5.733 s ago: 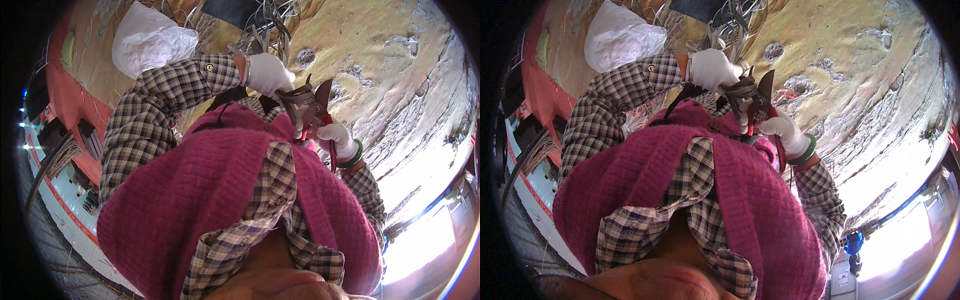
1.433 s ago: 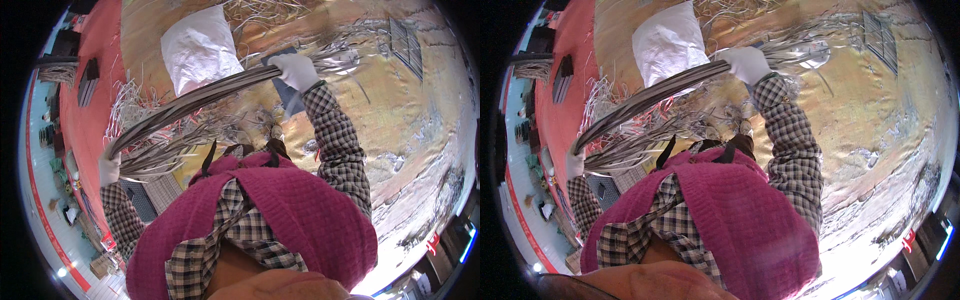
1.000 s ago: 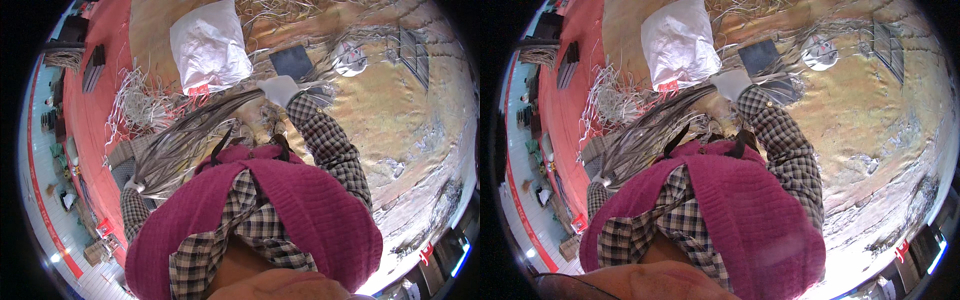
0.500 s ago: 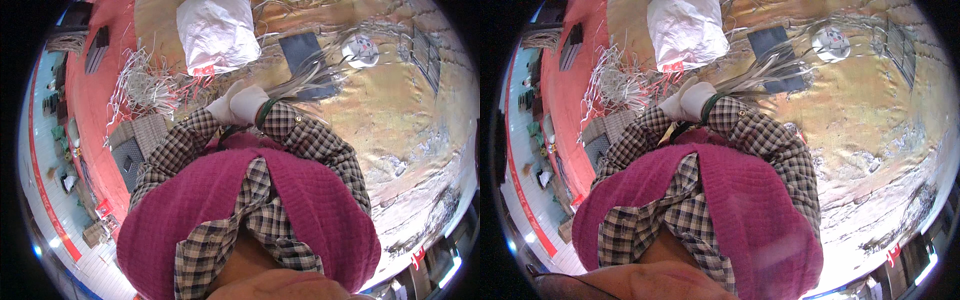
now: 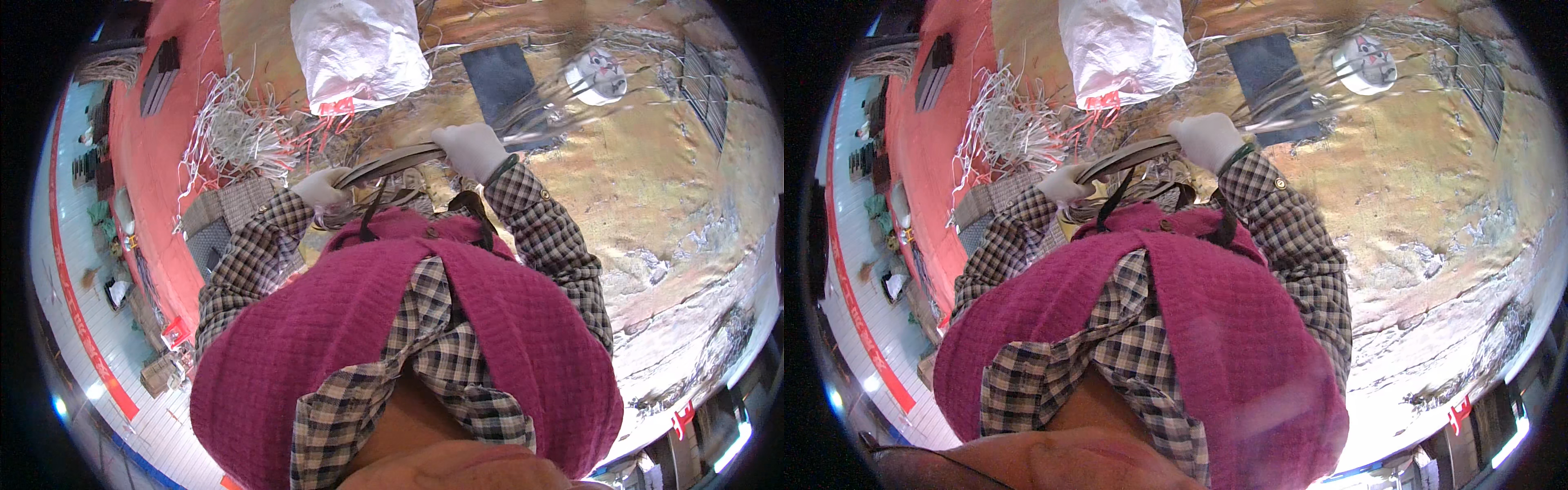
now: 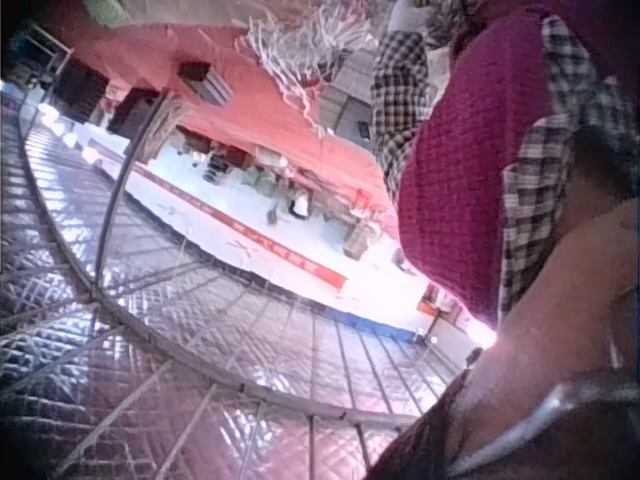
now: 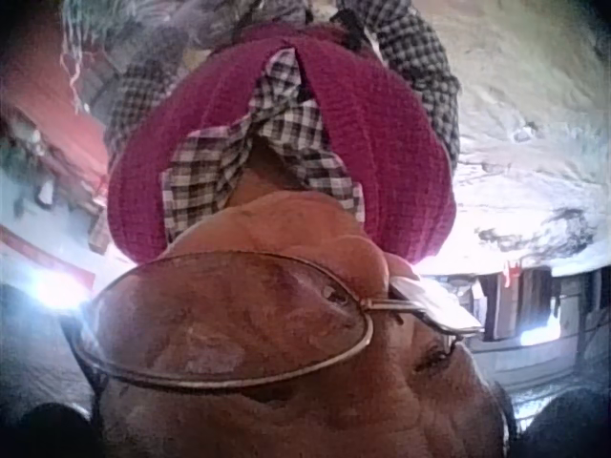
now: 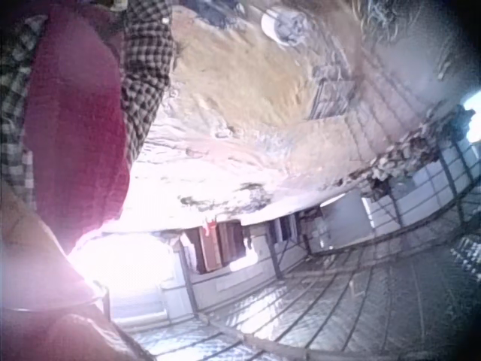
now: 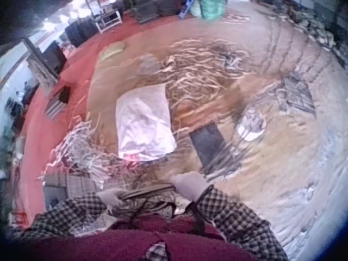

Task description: The person gathers metal strips from a metal grate, straightens them by hand, and cuts them into shorter pieces using red-handled shears. The cut pieces are placed into a white plastic bag on the floor.

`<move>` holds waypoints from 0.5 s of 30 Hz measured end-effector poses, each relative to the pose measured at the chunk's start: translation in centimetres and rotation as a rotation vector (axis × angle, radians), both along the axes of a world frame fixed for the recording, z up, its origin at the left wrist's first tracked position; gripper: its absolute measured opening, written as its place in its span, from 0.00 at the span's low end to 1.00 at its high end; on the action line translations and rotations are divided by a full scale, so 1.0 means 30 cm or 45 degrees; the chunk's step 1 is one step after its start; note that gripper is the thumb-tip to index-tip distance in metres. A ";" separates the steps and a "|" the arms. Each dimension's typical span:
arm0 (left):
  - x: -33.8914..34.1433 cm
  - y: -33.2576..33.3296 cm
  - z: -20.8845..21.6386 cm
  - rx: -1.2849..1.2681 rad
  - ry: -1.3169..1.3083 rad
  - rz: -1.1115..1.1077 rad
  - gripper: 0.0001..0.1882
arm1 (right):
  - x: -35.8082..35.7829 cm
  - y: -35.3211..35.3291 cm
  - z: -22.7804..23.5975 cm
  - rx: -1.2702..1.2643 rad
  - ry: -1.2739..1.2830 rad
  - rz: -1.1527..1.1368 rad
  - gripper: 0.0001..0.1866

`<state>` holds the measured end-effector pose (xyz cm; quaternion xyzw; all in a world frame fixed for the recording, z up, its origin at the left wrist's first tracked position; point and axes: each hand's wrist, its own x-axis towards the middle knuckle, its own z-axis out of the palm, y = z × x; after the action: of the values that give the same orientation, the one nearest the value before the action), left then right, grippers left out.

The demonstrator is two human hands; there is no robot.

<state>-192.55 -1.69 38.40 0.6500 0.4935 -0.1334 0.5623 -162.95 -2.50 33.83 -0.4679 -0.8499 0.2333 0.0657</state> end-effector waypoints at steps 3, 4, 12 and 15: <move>0.069 -0.015 -0.032 0.299 0.153 -0.033 0.26 | -0.043 0.014 0.034 -0.075 0.017 0.017 0.07; 0.107 -0.026 -0.049 0.426 0.092 0.019 0.26 | -0.058 0.014 0.049 -0.074 0.000 0.044 0.08; 0.261 0.007 -0.033 0.308 -0.160 0.191 0.20 | -0.004 0.065 0.122 -0.040 0.154 0.124 0.12; 0.193 0.042 0.086 0.112 -0.377 0.309 0.15 | 0.171 0.127 0.102 -0.029 0.092 -0.299 0.24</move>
<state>-186.76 -0.42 40.98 0.6222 0.4857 0.0541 0.6116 -157.83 1.30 36.90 -0.5563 -0.7836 0.2504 0.1177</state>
